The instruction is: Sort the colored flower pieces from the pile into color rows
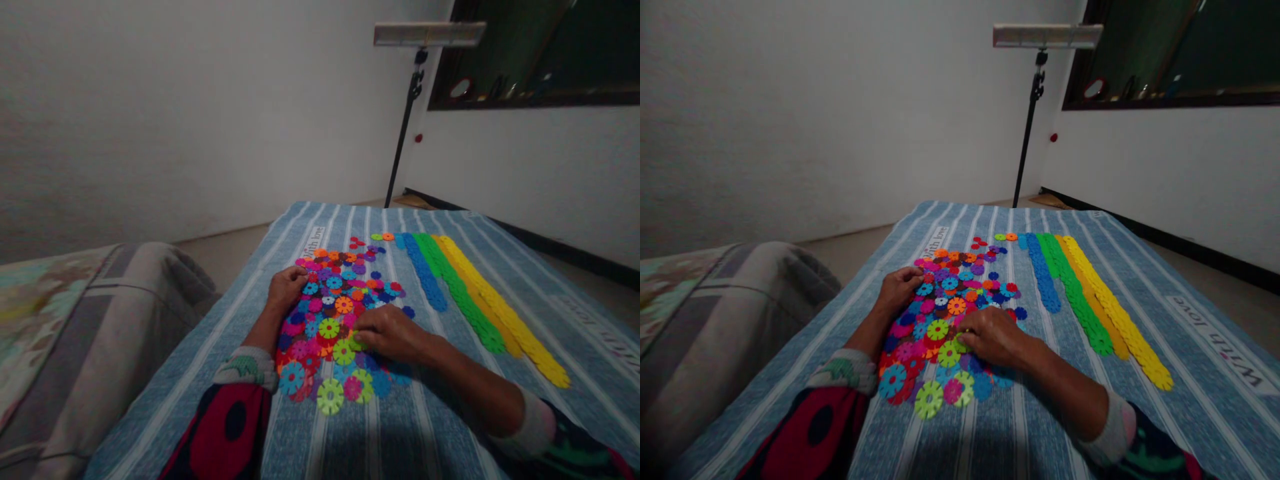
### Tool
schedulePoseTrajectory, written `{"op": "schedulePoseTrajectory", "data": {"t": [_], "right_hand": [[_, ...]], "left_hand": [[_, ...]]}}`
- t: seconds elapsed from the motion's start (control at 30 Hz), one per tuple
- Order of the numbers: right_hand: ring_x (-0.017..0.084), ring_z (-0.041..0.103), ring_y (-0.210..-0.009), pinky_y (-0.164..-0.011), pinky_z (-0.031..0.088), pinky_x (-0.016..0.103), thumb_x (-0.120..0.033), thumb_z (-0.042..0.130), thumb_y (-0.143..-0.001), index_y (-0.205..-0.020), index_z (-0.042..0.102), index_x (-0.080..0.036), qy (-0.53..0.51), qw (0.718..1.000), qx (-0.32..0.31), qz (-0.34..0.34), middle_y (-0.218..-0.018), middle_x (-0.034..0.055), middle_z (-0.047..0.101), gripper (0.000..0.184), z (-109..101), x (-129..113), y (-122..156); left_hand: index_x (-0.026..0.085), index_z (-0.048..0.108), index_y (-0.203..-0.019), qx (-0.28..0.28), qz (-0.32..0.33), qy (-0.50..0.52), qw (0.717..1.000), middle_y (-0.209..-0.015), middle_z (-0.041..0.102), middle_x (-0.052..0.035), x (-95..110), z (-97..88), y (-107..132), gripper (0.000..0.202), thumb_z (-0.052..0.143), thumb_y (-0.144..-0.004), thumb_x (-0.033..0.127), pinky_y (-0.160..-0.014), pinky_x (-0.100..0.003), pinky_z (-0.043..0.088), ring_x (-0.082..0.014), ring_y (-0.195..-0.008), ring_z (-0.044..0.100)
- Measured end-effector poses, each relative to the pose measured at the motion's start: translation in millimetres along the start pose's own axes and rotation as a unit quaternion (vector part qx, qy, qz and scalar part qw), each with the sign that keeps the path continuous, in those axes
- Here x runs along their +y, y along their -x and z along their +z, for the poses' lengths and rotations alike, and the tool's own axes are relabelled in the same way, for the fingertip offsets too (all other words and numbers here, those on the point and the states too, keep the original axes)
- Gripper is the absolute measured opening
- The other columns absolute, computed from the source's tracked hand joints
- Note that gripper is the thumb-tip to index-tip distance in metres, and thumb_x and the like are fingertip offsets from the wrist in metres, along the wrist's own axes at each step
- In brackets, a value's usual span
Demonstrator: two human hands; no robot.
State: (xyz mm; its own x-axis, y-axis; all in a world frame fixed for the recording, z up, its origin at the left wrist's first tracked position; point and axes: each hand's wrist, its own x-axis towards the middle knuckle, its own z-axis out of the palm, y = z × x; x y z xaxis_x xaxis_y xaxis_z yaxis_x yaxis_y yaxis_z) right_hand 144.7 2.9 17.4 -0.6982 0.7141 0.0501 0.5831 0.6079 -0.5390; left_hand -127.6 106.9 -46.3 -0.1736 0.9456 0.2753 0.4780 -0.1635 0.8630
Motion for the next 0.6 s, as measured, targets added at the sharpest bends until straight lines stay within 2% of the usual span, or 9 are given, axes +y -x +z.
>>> {"op": "schedulePoseTrajectory", "data": {"t": [0.13, 0.23, 0.33, 0.47, 0.6], "right_hand": [[0.013, 0.057, -0.070, -0.064, 0.033, 0.024, -0.020, 0.055, -0.089, -0.077, 0.067, -0.018, 0.030, 0.999, -0.020, -0.011, -0.075, 0.0006, 0.065, 0.017, 14, -11, -12], [0.017, 0.058, -0.081, -0.070, 0.035, 0.028, -0.026, 0.055, -0.093, -0.086, 0.067, -0.017, 0.117, 0.993, 0.016, 0.002, -0.087, 0.0053, 0.066, 0.017, 23, -14, -13], [0.020, 0.056, -0.087, -0.075, 0.036, 0.031, -0.035, 0.058, -0.093, -0.092, 0.066, -0.016, 0.165, 0.985, 0.042, -0.002, -0.091, 0.0078, 0.064, 0.021, 30, -15, -8], [0.023, 0.053, -0.091, -0.080, 0.036, 0.035, -0.046, 0.067, -0.086, -0.097, 0.063, -0.017, 0.183, 0.981, 0.041, -0.043, -0.094, 0.0082, 0.063, 0.032, 43, -18, -2], [0.024, 0.053, -0.093, -0.082, 0.037, 0.038, -0.043, 0.069, -0.085, -0.101, 0.061, -0.018, 0.193, 0.979, 0.041, -0.052, -0.098, 0.0082, 0.064, 0.030, 52, -20, -1]], "left_hand": [[0.016, 0.071, -0.074, 0.002, -0.004, 0.007, 1.000, -0.065, 0.068, -0.0007, 0, 1.0, 1, 0.029, 0.064, -0.061, 0.042, -0.064, -0.028, 0.046, -0.0178, -0.063, 0.060], [0.016, 0.071, -0.075, 0.003, 0.003, 0.015, 1.000, -0.068, 0.070, -0.0014, -1, 1.7, 2, 0.027, 0.064, -0.062, 0.039, -0.066, -0.028, 0.047, -0.0182, -0.066, 0.061], [0.016, 0.072, -0.075, 0.006, 0.008, 0.015, 1.000, -0.072, 0.072, -0.0026, -3, 2.4, 2, 0.025, 0.064, -0.062, 0.036, -0.068, -0.029, 0.049, -0.0185, -0.067, 0.062], [0.016, 0.072, -0.075, 0.007, 0.006, 0.014, 1.000, -0.072, 0.071, -0.0029, -5, 3.2, 1, 0.026, 0.064, -0.062, 0.036, -0.068, -0.029, 0.049, -0.0182, -0.067, 0.062], [0.016, 0.072, -0.076, 0.007, 0.007, 0.015, 1.000, -0.071, 0.070, -0.0026, -7, 3.1, 0, 0.026, 0.063, -0.062, 0.037, -0.067, -0.028, 0.048, -0.0184, -0.067, 0.062]]}}
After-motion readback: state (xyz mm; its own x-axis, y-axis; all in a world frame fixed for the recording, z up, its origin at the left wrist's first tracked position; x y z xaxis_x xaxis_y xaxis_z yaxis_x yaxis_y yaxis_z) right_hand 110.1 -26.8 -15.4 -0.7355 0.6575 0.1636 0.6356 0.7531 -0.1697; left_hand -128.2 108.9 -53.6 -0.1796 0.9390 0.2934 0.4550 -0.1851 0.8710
